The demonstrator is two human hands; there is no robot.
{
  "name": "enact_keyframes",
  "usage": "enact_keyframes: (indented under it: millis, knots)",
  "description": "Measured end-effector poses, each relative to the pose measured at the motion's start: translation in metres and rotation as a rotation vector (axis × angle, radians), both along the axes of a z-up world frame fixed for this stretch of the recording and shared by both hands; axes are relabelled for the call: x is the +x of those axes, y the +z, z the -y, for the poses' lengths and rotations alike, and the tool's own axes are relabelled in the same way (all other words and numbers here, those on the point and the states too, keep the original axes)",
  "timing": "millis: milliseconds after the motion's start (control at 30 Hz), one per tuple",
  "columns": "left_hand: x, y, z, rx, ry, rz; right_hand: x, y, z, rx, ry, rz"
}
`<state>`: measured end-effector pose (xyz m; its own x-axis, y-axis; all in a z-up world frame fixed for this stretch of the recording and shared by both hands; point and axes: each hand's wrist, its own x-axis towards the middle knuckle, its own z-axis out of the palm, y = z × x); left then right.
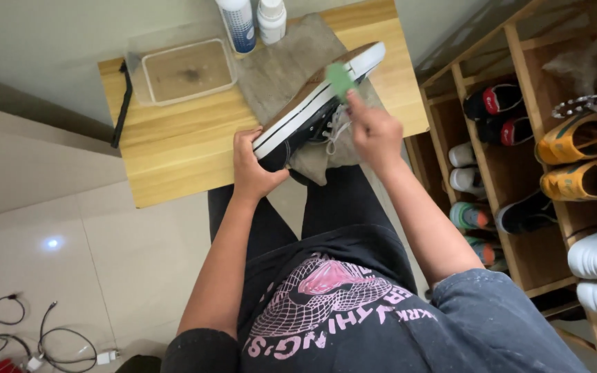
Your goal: The person scrubs a black canvas sneaker with a green brush, focusing on the white rubber toe cap and side panels. The shoe is held in the left hand while the right hand brushes repeatedly over the same areas.
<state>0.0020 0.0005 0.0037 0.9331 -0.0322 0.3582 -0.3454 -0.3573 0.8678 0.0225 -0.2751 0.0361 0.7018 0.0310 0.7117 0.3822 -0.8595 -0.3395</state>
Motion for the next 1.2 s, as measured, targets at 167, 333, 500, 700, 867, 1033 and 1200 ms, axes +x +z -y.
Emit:
enact_keyframes:
  millis: [167,333,500,700,867,1033,1200]
  knots:
    - [-0.001,0.004,0.0,-0.002,-0.011,0.005,-0.007,-0.004,-0.006,0.016,-0.02,-0.044]
    - [0.001,-0.002,0.0,-0.002,-0.01,0.026,-0.011,-0.009,-0.018,-0.121,-0.031,-0.064]
    - [0.0,-0.007,0.002,0.003,-0.019,0.055,0.016,0.004,0.032,-0.204,-0.18,-0.011]
    - [-0.002,-0.003,-0.001,0.006,-0.018,-0.009,-0.027,0.01,-0.046,-0.138,0.024,-0.172]
    - [-0.004,-0.004,0.0,0.035,-0.021,-0.032,0.002,0.004,0.004,-0.192,-0.094,-0.093]
    - [-0.004,-0.003,0.0,0.021,-0.014,-0.033,-0.018,0.003,-0.028,-0.288,-0.048,-0.092]
    - [-0.002,-0.004,0.002,0.018,-0.023,-0.01,0.008,0.01,0.013,-0.328,-0.136,0.049]
